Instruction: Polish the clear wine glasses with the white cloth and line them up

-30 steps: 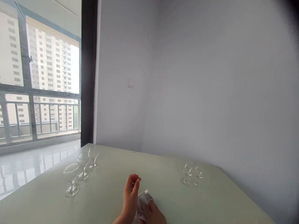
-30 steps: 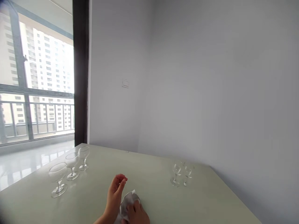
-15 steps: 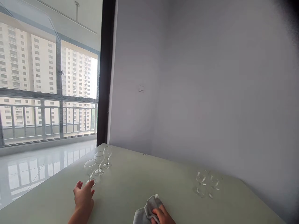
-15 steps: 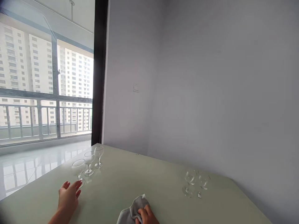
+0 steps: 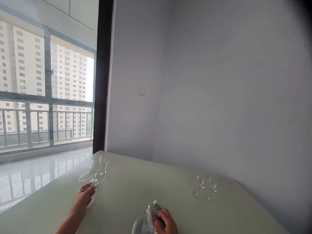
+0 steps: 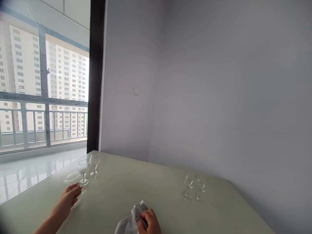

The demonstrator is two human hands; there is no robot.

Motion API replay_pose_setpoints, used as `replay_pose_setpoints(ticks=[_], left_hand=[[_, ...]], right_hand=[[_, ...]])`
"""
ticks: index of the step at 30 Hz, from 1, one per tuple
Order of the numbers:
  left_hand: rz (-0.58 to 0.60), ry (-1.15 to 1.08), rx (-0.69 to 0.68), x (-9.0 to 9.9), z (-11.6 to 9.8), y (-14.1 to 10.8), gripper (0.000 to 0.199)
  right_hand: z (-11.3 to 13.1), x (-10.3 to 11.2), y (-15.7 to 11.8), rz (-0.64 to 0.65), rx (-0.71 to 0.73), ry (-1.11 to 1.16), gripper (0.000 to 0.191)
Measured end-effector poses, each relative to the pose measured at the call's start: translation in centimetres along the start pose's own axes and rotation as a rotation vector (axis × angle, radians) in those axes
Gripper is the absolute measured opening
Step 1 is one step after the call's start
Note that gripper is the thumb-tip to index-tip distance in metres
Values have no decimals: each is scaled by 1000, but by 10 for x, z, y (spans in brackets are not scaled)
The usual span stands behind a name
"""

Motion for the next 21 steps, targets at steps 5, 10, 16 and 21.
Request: replay_pose_setpoints(ticks=[5, 10, 16, 21], left_hand=[[236, 183, -182, -44, -5, -52, 46], [415, 434, -424, -105, -12, -100, 22], [539, 598, -699, -162, -2, -140, 1], [594, 660, -698, -180, 29, -148, 12]], right_hand=[[5, 26, 14, 7, -253, 372, 29], [8, 62, 20, 64, -645, 718, 36], [11, 95, 27, -62, -818, 920, 29], [17, 119, 34, -282, -612, 817, 27]])
Point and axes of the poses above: each hand's wrist, its own y-axis towards the middle knuckle, its own x-axis out of the back of the hand, z = x × y, the point moved 3 cm from there along y, towards the middle knuckle, and after that the axes turned 9 degrees about -y, right-handed, at the moved point
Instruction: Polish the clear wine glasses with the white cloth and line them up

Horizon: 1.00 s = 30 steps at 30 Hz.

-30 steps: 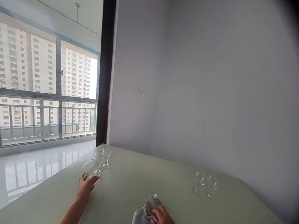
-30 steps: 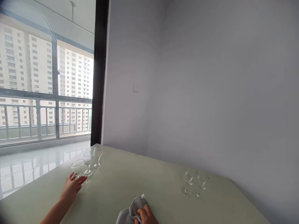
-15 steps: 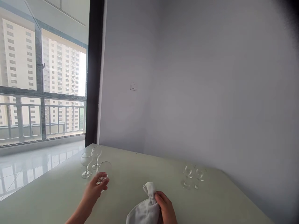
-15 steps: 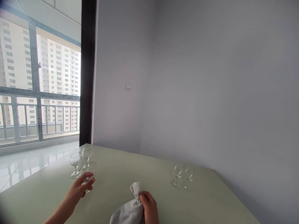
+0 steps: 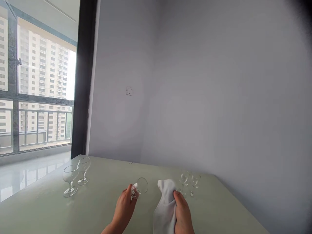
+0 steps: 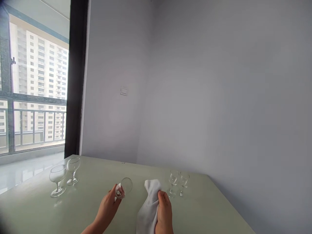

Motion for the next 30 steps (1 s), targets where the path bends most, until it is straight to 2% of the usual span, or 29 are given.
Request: replay_pose_setpoints(ticks=[3, 5, 7, 10, 12, 17, 20, 23, 25, 26, 28, 30], left_hand=[[33, 14, -12, -10, 5, -7, 15], [51, 16, -41, -11, 4, -12, 15], [56, 15, -72, -8, 2, -14, 14], [45, 37, -102, 2, 1, -15, 15], [40, 65, -132, 8, 2, -14, 15], [63, 97, -209, 8, 5, -14, 9], [138, 134, -307, 1, 0, -18, 13], [180, 192, -376, 0, -6, -21, 18], [138, 236, -421, 4, -10, -21, 17], [88, 266, -472, 7, -13, -21, 19], [-49, 338, -605, 13, -19, -21, 28], [-148, 394, -705, 18, -23, -21, 29]], right_hand=[[23, -10, -11, -1, 232, -116, 26], [31, -27, -23, 82, 406, -281, 23], [29, -49, -35, 231, 545, -496, 22], [13, -73, -48, 417, 659, -761, 44], [7, -78, -51, 496, 685, -842, 54], [17, -74, -51, 685, 548, -936, 63], [15, -71, -51, 769, 447, -1072, 47], [5, -72, -51, 751, 515, -1075, 25], [-1, -71, -46, 677, 507, -959, 18], [-4, -69, -43, 640, 448, -882, 15], [-11, -65, -34, 597, 236, -684, 11], [-16, -61, -26, 589, 17, -442, 20]])
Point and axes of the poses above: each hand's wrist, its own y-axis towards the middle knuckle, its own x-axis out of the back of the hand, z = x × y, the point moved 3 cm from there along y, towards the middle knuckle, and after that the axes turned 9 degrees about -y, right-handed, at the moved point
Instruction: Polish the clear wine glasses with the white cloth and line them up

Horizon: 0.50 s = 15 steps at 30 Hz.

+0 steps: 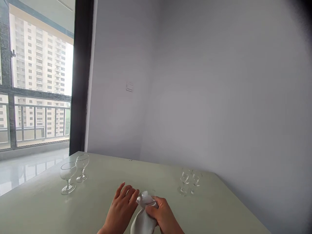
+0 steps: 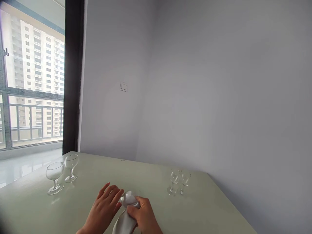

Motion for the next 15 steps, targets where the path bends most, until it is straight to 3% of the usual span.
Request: replay_pose_setpoints(ticks=[2, 4, 8, 11, 13, 15], left_hand=[[21, -10, -38, 2, 2, 2, 19], [148, -109, -14, 2, 5, 5, 13], [500, -463, 297, -4, 16, 6, 15], [672, -628, 390, -8, 16, 2, 15], [689, -645, 400, -8, 13, 1, 14], [558, -551, 382, -4, 10, 4, 16]], right_hand=[[-2, 4, 3, 49, -49, 201, 28], [4, 9, 2, 89, -26, 214, 28], [30, 19, -15, 186, 101, -140, 13], [45, 26, -28, 299, 175, -316, 14], [47, 30, -29, 291, 167, -327, 13], [43, 35, -23, 192, 121, -240, 13]])
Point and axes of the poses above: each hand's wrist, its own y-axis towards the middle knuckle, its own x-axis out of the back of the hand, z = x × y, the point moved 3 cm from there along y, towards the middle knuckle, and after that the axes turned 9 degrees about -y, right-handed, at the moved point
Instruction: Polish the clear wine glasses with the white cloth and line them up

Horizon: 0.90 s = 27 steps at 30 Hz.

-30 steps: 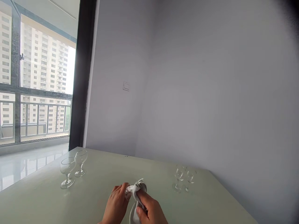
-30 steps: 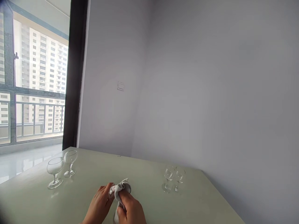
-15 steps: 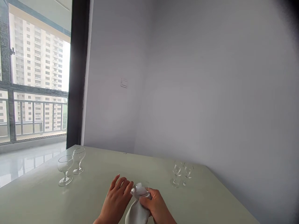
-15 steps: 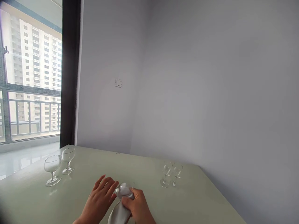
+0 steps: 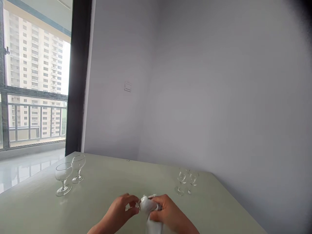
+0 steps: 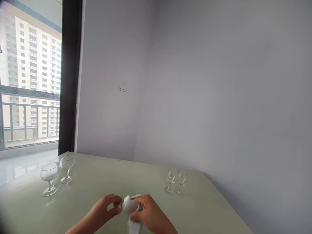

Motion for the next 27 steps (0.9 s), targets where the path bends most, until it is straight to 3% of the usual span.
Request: replay_pose_setpoints(ticks=[3, 5, 7, 9, 12, 13, 14, 15, 19, 21, 24, 27], left_hand=[[-241, 237, -147, 4, -13, -2, 30], [-267, 311, -180, 4, -17, -3, 23], [-248, 241, -119, 5, -15, -2, 21], [-147, -15, 6, 5, -9, -2, 26], [231, -569, 185, -5, -3, -3, 39], [336, -665, 207, -9, -5, -4, 43], [360, -667, 203, -11, -7, -5, 44], [289, -579, 175, -10, -8, -4, 41], [-302, 164, -133, -3, -25, -6, 18], [-436, 408, -265, -3, -31, -9, 20], [-406, 439, -245, 0, -28, -8, 14], [-217, 179, -39, 1, -17, -3, 14]], right_hand=[[-11, 1, 8, -126, -102, 291, 23], [-12, -1, 9, -152, -140, 414, 29], [-8, 0, 6, -143, -116, 362, 27], [1, 4, 0, -63, -55, 219, 21], [14, 12, -13, 152, 33, 12, 14], [17, 14, -16, 194, 51, -37, 13], [18, 17, -18, 203, 63, -72, 13], [19, 20, -18, 175, 63, -90, 12], [8, 19, -6, -52, -9, 129, 13], [1, 11, 2, -92, -30, 341, 20], [0, 2, 6, -104, -15, 417, 22], [8, 5, -2, -63, 18, 139, 13]])
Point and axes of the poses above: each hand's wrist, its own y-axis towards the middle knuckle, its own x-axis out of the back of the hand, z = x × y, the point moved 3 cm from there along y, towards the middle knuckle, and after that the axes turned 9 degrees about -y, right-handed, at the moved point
